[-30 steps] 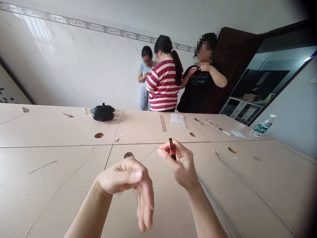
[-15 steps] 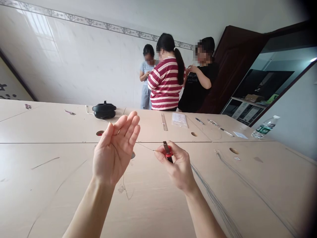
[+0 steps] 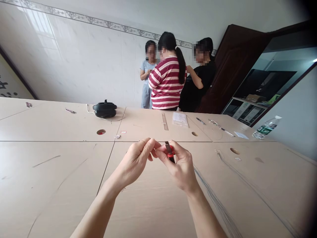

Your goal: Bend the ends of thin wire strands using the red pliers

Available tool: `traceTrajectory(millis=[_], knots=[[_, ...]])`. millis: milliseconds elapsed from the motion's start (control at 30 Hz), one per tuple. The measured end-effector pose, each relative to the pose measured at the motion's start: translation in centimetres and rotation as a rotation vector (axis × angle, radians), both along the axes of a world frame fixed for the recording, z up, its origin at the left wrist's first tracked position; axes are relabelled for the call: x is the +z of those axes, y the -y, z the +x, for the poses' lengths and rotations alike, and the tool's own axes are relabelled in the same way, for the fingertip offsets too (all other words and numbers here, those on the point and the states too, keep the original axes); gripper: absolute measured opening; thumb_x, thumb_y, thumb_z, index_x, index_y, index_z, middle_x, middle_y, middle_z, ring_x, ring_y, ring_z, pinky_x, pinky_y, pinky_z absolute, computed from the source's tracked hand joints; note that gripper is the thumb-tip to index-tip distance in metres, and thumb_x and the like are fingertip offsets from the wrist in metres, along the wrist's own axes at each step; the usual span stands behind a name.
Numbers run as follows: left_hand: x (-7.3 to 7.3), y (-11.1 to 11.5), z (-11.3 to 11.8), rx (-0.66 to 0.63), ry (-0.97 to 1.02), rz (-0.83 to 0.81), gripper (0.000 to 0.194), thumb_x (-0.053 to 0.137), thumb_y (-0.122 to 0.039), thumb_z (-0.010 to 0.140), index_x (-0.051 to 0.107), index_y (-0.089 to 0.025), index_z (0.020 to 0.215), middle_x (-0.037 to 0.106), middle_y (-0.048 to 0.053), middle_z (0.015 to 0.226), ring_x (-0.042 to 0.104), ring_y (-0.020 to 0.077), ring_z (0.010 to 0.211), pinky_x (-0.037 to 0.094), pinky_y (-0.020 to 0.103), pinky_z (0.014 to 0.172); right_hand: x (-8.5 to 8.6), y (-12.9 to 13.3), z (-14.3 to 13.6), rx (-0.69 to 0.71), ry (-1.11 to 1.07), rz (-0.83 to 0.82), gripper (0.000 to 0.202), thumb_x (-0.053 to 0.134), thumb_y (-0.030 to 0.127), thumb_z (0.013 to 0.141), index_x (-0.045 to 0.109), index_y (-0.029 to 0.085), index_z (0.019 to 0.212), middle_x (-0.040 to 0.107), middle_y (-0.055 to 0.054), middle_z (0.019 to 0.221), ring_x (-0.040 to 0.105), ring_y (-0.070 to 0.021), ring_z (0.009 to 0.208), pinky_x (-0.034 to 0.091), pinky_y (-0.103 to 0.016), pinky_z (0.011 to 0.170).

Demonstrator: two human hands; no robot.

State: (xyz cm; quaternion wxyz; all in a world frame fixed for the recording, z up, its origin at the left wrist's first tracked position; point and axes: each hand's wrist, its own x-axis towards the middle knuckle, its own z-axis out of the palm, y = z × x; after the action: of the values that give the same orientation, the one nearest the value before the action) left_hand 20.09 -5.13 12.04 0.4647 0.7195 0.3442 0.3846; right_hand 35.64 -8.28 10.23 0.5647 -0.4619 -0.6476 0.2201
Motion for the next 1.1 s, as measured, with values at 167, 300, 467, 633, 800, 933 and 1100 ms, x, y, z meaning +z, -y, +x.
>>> traceTrajectory(millis=[167,300,467,633,800,933,1100], knots=[[0.0,-0.1,-0.2,0.008,-0.089,-0.017,0.052,0.034,-0.057,0.098,0.057,-0.019,0.072,0.049,-0.002,0.063,0.042,0.0124,0.059,0.036,0.027,0.059,0.0,0.0,0.1,0.002,0.043,0.025,0.02,0.062,0.025,0.09,0.055,0.021,0.072,0.054,0.004,0.066,0.046,-0.0127,0.065,0.04,-0.027,0.066],[-0.1,-0.2,-0.3,0.003,-0.088,-0.079,0.052,0.035,-0.057,0.098,0.049,-0.018,0.066,0.047,-0.003,0.059,0.034,0.0109,0.054,0.031,0.027,0.055,0.0,0.1,0.0,-0.024,0.065,0.039,0.021,0.062,0.024,0.089,0.053,0.021,0.07,0.046,0.005,0.065,0.043,-0.0121,0.064,0.038,-0.026,0.064],[-0.1,-0.4,-0.5,0.016,-0.058,-0.181,0.031,0.041,-0.034,0.095,0.05,-0.019,0.07,0.049,-0.005,0.057,0.032,0.0108,0.054,0.027,0.027,0.053,-0.2,-0.1,0.0,-0.022,0.086,0.031,0.021,0.062,0.026,0.09,0.053,0.021,0.072,0.046,0.004,0.066,0.043,-0.0124,0.065,0.038,-0.026,0.064],[0.2,-0.7,-0.8,0.014,-0.046,-0.237,0.015,0.041,-0.02,0.086,0.05,-0.02,0.073,0.048,-0.006,0.055,0.029,0.0104,0.051,0.023,0.028,0.052,-0.5,-0.4,0.0,-0.027,0.107,0.023,0.018,0.062,0.027,0.09,0.055,0.021,0.074,0.047,0.004,0.067,0.043,-0.0131,0.066,0.038,-0.026,0.064],[0.0,-0.9,-1.3,-0.01,-0.078,-0.206,0.014,0.044,-0.021,0.085,0.047,-0.02,0.071,0.046,-0.005,0.058,0.032,0.0111,0.055,0.024,0.028,0.052,-0.6,-0.4,-0.1,-0.016,0.116,0.022,0.017,0.062,0.024,0.089,0.055,0.021,0.074,0.048,0.004,0.067,0.044,-0.0129,0.066,0.038,-0.026,0.065],[0.0,-1.0,-1.7,-0.025,-0.077,-0.203,0.014,0.047,-0.022,0.085,0.049,-0.02,0.072,0.044,-0.006,0.058,0.033,0.011,0.056,0.023,0.027,0.051,-0.5,-0.4,-0.2,-0.01,0.122,0.019,0.018,0.061,0.023,0.089,0.054,0.021,0.073,0.046,0.004,0.066,0.043,-0.0125,0.066,0.038,-0.026,0.064],[0.2,-1.0,-1.8,-0.061,-0.033,-0.221,0.017,0.049,-0.024,0.087,0.05,-0.019,0.07,0.042,-0.006,0.056,0.03,0.0097,0.054,0.022,0.026,0.051,-0.5,-0.4,-0.3,-0.004,0.128,0.019,0.018,0.061,0.024,0.089,0.054,0.021,0.073,0.046,0.004,0.067,0.043,-0.0125,0.066,0.037,-0.025,0.063]])
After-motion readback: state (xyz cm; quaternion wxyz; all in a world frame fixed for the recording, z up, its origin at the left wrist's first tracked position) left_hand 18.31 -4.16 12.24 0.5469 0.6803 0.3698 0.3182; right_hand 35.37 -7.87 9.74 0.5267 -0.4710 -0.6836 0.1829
